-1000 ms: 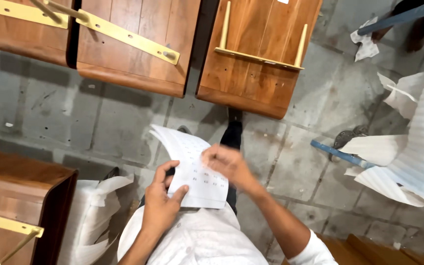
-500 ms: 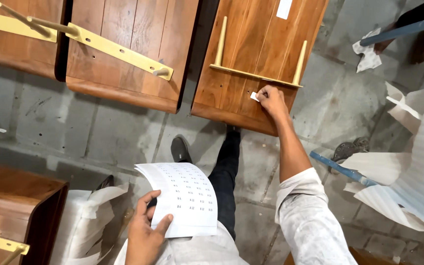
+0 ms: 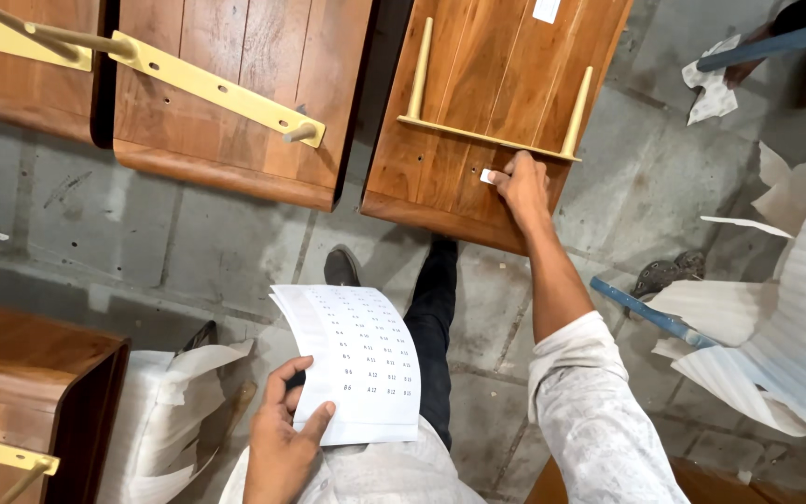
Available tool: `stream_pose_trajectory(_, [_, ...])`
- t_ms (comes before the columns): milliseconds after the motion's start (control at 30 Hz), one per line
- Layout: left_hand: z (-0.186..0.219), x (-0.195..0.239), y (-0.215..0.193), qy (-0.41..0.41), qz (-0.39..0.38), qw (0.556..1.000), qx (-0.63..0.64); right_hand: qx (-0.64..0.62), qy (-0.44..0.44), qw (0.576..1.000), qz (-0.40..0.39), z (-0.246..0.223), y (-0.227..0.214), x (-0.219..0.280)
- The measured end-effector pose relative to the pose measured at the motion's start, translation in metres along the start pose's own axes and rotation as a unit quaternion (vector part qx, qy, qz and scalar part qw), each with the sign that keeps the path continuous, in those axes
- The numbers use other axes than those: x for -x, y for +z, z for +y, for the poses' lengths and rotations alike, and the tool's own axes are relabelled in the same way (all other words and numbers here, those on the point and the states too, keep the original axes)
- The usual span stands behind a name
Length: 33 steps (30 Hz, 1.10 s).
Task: The person walks along rows of upside-down wooden furniture panels fitted with brass leg brackets, holding a printed reference list. They peel small white labels one at a time and press each label onto a panel, matching positions against the list as they move from panel to panel.
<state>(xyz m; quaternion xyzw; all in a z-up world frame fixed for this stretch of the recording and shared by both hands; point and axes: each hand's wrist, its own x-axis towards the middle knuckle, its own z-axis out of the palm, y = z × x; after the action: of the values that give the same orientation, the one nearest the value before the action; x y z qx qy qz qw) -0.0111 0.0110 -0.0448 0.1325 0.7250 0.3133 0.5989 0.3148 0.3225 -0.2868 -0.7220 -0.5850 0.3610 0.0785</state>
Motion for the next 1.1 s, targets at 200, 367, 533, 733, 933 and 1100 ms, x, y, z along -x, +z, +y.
stream_pose_trajectory(200, [-0.006,-0.004,-0.009,0.02,0.004,1.0,0.002,0.086,0.01,0.99,0.11,0.008,0.024,0.011])
stream_pose_trajectory(367, [0.008,0.0,-0.016,0.018,-0.004,1.0,-0.012,0.042,0.105,0.989,0.092,0.006,0.023,0.011])
stream_pose_trajectory(533, [0.004,-0.005,-0.026,0.059,-0.004,0.998,0.008,0.09,0.085,0.98,0.156,0.023,0.033,0.005])
stream_pose_trajectory(733, [0.02,0.017,-0.055,0.065,0.004,0.993,0.099,0.243,-0.119,0.956,0.113,-0.004,0.017,0.074])
stream_pose_trajectory(933, [0.02,0.035,-0.081,0.128,-0.029,0.978,0.166,-0.275,0.034,0.954,-0.118,-0.127,0.033,0.24])
stream_pose_trajectory(1100, [0.008,0.043,-0.088,0.175,-0.069,0.954,0.232,-0.505,0.218,0.744,-0.38,-0.136,0.039,0.261])
